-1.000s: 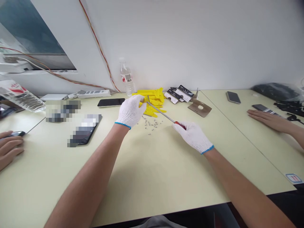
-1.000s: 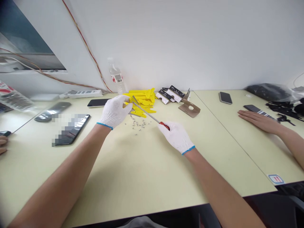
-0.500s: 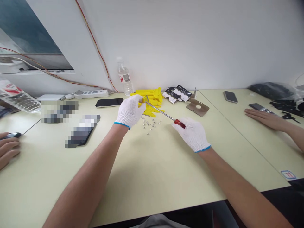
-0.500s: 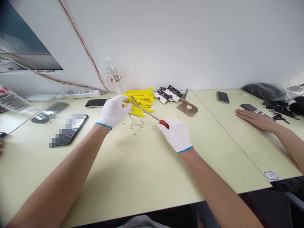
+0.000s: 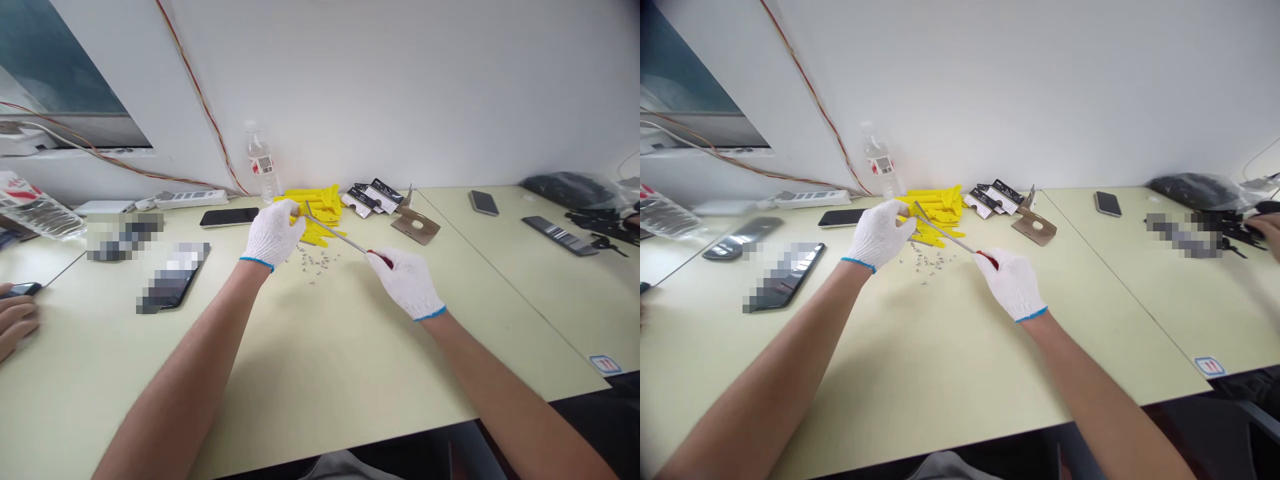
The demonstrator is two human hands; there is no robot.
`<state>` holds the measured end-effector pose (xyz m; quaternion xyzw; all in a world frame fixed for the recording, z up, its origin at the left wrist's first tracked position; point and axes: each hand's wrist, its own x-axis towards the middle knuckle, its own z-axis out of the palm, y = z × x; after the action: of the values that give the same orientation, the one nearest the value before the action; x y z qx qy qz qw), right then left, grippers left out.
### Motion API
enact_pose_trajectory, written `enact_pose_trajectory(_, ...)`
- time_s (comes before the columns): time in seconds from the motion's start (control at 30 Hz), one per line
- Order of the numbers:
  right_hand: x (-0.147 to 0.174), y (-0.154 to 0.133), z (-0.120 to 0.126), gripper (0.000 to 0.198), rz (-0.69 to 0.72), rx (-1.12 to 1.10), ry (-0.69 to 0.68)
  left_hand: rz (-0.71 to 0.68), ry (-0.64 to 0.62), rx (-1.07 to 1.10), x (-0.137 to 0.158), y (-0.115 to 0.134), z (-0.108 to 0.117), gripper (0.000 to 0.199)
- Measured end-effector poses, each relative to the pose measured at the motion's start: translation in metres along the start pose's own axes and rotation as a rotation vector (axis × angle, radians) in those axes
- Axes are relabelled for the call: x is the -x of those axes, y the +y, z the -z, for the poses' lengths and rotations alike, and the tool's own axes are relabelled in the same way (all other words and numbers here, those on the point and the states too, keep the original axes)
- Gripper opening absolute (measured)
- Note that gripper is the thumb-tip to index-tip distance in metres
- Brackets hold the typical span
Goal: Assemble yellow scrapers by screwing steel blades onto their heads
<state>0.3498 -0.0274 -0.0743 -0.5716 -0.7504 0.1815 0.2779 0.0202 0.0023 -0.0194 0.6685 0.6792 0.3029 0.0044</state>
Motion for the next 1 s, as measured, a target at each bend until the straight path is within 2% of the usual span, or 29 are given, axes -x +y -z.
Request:
enact_pose_trajectory(0.07, -0.002, -0.013, -0.017, 0.04, -0.013, -0.027, -0.068, -0.013, 0.008, 0.012, 0.0, 0.0, -0.001, 0.022)
enact_pose_trajectory(0.17, -0.004, -0.028, -0.022, 0.044, -0.036, -0.072, -0.132, -0.016, 0.013, 0.006, -0.002, -0.001, -0.001, 0.022)
enact_pose_trajectory(0.23, -0.005, -0.037, -0.021, 0.041, -0.074, -0.116, -0.079, 0.0, 0.003, -0.001, -0.002, -0.002, 0.0, 0.022)
enact_pose_trajectory(0.3, -0.005, -0.043, -0.021, 0.038, -0.076, -0.125, 0.031, 0.015, -0.004, 0.004, -0.002, -0.002, 0.003, 0.022)
enact_pose_trajectory(0.37, -0.007, -0.045, -0.022, 0.039, -0.008, -0.056, 0.114, 0.016, -0.016, 0.018, -0.001, -0.001, 0.006, 0.023)
enact_pose_trajectory(0.43, -0.008, -0.044, -0.023, 0.045, 0.04, 0.001, 0.114, 0.008, -0.04, 0.031, -0.001, -0.001, 0.008, 0.023)
enact_pose_trajectory(0.47, -0.008, -0.043, -0.023, 0.05, 0.014, -0.019, 0.076, 0.002, -0.055, 0.039, -0.001, -0.001, 0.009, 0.023)
enact_pose_trajectory(0.53, -0.007, -0.043, -0.023, 0.055, -0.107, -0.165, -0.101, 0.004, -0.059, 0.05, -0.001, -0.001, 0.009, 0.023)
enact_pose_trajectory(0.6, -0.006, -0.043, -0.023, 0.051, -0.21, -0.305, -0.302, 0.023, -0.049, 0.049, -0.001, 0.0, 0.01, 0.022)
enact_pose_trajectory(0.63, -0.005, -0.044, -0.024, 0.047, -0.217, -0.321, -0.338, 0.031, -0.046, 0.044, -0.001, 0.0, 0.01, 0.022)
enact_pose_trajectory(0.67, -0.005, -0.044, -0.025, 0.044, -0.194, -0.298, -0.308, 0.035, -0.048, 0.038, 0.0, 0.001, 0.01, 0.022)
enact_pose_trajectory(0.8, -0.006, -0.044, -0.029, 0.041, -0.067, -0.128, 0.024, 0.001, -0.075, 0.038, 0.001, 0.0, 0.01, 0.022)
enact_pose_trajectory(0.87, -0.007, -0.043, -0.028, 0.045, -0.042, -0.125, 0.047, -0.013, -0.077, 0.051, 0.001, -0.001, 0.01, 0.022)
enact_pose_trajectory(0.93, -0.007, -0.043, -0.024, 0.053, -0.1, -0.2, -0.046, -0.017, -0.079, 0.072, 0.002, -0.002, 0.008, 0.021)
enact_pose_trajectory(1.0, -0.007, -0.044, -0.019, 0.059, -0.236, -0.354, -0.238, -0.006, -0.083, 0.091, 0.002, -0.002, 0.007, 0.02)
